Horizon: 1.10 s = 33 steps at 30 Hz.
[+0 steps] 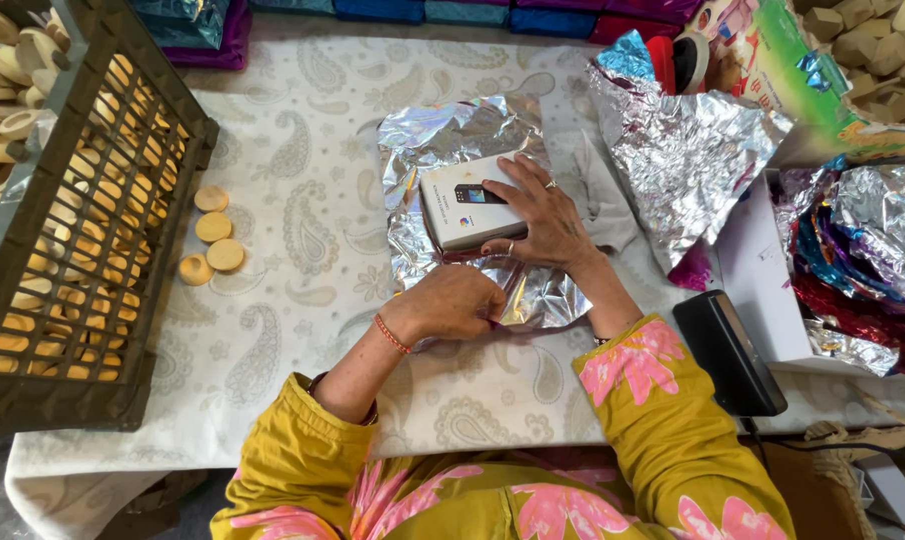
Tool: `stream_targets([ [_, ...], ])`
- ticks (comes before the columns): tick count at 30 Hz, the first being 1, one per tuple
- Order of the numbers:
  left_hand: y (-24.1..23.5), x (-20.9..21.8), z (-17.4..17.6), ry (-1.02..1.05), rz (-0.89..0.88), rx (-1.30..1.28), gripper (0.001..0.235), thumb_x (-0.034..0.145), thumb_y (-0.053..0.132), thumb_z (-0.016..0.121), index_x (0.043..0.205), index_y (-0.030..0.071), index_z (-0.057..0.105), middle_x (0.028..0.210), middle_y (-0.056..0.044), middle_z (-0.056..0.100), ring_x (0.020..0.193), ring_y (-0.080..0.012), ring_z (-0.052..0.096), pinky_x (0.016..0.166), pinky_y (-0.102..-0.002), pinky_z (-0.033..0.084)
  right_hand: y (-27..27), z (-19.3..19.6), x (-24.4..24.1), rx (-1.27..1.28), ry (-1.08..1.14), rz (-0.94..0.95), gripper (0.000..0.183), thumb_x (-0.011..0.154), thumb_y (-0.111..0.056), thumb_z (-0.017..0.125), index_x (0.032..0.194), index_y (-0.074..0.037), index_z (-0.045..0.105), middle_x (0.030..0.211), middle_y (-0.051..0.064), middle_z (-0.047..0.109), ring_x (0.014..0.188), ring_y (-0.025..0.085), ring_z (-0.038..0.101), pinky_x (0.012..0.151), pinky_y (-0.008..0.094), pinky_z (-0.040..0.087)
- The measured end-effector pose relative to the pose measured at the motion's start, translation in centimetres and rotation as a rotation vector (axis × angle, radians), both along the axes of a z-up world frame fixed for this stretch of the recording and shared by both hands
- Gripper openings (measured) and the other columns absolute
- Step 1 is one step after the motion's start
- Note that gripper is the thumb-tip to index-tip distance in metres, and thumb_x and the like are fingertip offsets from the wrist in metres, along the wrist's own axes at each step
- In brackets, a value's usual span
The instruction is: The person wraps a small rectangular box in shiny purple foil paper. They fold the paper around the box, tuck the edges, and secure the seams with clear adhesive tape. The person works at a table covered with a patterned cloth, surrounded by stacks of wrapped items and loose wrapping materials.
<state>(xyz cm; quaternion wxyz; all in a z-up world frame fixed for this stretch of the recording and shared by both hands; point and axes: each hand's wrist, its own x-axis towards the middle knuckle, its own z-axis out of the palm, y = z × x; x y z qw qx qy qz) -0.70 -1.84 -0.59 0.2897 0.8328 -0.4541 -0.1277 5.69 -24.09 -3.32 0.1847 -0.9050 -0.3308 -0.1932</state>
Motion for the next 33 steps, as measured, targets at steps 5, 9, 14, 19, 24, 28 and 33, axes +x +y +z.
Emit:
stream_targets([
  [5, 0.4, 2.0, -0.8, -0.042, 0.196, -0.352, 0.013, 0.083, 0.022, 0.069, 0.088, 0.014, 0.077, 0.086, -0.008, 0.076, 0.076, -0.0284, 0.072, 0.071, -0.040, 0.056, -0.1, 0.7, 0.2, 0.023, 0.034, -0.043, 0.063, 0.091, -0.057, 0.073, 0.139, -0.017, 0.062, 0.153, 0.008, 0.054, 0.146, 0.032, 0.045, 0.117, 0.050, 0.043],
  [9, 1.9, 4.9, -2.9, -0.112, 0.834, -0.541, 0.025, 0.097, 0.028, 0.060, 0.114, 0.015, 0.072, 0.100, -0.007, 0.076, 0.081, -0.0284, 0.073, 0.075, -0.040, 0.057, 0.7, 1.4, 1.2, -0.093, 0.150, -0.170, 0.060, 0.092, -0.058, 0.066, 0.138, -0.018, 0.062, 0.147, 0.007, 0.057, 0.142, 0.030, 0.047, 0.112, 0.052, 0.038],
  [14, 4.1, 8.4, -6.4, -0.046, 0.795, -0.501, 0.048, 0.106, 0.038, 0.042, 0.145, 0.011, 0.051, 0.112, -0.019, 0.071, 0.100, -0.0379, 0.068, 0.087, -0.047, 0.051, 2.4, 2.4, 4.4, -0.258, 0.041, -0.121, 0.079, 0.086, -0.072, 0.067, 0.144, -0.020, 0.057, 0.144, 0.014, 0.054, 0.139, 0.036, 0.042, 0.113, 0.058, 0.026],
  [19, 4.3, 9.8, -9.6, -0.082, 0.735, -0.441, 0.052, 0.109, 0.042, 0.039, 0.143, 0.006, 0.053, 0.118, -0.020, 0.071, 0.106, -0.0363, 0.068, 0.094, -0.046, 0.051, 3.5, 2.2, 4.4, -0.268, 0.242, -0.131, 0.084, 0.083, -0.071, 0.065, 0.149, -0.020, 0.052, 0.145, 0.015, 0.054, 0.136, 0.038, 0.043, 0.110, 0.060, 0.029],
  [24, 4.2, 10.3, -10.6, -0.082, 0.735, -0.446, 0.054, 0.108, 0.042, 0.039, 0.143, 0.004, 0.053, 0.117, -0.019, 0.071, 0.108, -0.0360, 0.067, 0.096, -0.045, 0.049, 3.5, 2.8, 3.2, -0.280, 0.306, -0.195, 0.084, 0.084, -0.073, 0.064, 0.150, -0.021, 0.052, 0.140, 0.016, 0.056, 0.131, 0.039, 0.048, 0.110, 0.057, 0.036],
  [28, 4.1, 10.3, -10.4, -0.084, 0.733, -0.395, 0.057, 0.107, 0.045, 0.040, 0.142, 0.002, 0.052, 0.117, -0.017, 0.071, 0.108, -0.0351, 0.066, 0.097, -0.045, 0.048, 3.7, 2.9, 2.6, -0.307, 0.363, -0.265, 0.086, 0.081, -0.075, 0.063, 0.149, -0.023, 0.052, 0.138, 0.013, 0.057, 0.129, 0.036, 0.051, 0.108, 0.056, 0.039],
  [33, 4.1, 10.0, -9.8, -0.087, 0.737, -0.365, 0.057, 0.107, 0.046, 0.040, 0.143, 0.002, 0.052, 0.117, -0.017, 0.070, 0.109, -0.0344, 0.066, 0.098, -0.045, 0.048, 3.5, 2.1, 2.5, -0.252, 0.285, -0.238, 0.087, 0.081, -0.076, 0.064, 0.147, -0.021, 0.053, 0.138, 0.013, 0.056, 0.130, 0.040, 0.048, 0.107, 0.056, 0.036],
])
